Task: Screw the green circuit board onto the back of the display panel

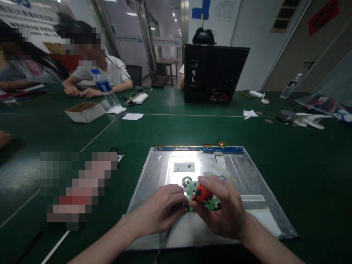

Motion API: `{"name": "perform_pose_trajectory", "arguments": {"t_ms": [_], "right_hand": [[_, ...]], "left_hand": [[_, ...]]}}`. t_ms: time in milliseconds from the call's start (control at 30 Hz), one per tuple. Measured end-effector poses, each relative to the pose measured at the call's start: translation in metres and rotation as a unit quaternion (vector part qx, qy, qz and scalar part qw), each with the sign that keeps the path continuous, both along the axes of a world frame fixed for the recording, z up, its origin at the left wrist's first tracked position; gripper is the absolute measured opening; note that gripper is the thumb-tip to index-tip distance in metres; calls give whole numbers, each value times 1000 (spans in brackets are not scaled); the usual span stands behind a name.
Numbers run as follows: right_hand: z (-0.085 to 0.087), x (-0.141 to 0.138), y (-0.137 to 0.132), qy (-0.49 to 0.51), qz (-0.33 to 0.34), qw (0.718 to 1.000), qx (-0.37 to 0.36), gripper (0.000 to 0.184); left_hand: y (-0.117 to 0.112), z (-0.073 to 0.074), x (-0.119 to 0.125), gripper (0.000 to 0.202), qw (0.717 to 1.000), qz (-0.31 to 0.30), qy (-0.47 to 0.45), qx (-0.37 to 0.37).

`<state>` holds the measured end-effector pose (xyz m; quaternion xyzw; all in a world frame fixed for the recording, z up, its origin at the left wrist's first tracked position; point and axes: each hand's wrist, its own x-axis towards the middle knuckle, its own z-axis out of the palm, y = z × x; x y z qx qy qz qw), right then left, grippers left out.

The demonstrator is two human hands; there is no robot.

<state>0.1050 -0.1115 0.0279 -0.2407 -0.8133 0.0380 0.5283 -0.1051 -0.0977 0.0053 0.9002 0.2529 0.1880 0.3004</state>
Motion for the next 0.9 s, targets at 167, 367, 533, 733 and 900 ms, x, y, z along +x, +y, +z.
{"name": "perform_pose_trajectory", "arguments": {"t_ms": [167,367,533,733,900], "right_hand": [[5,1,-4,-3,13,1000,-20,55],[2,0,-1,7,8,1000,-8,55],[3,-1,0,6,9,1000,-2,55],[7,1,-4,6,22,999,-27,58],[1,-1,-1,12,7,1000,-9,53]], "left_hand": [[-1,0,0,14,1000,10,9,-7],[-1,-1,-1,14,1000,7,15,-9],[-1,0,-1,13,1000,7,9,1],[0,1,0,15,1000,2,5,-11],[-1,-1,-1,13,1000,3,7,-4]]}}
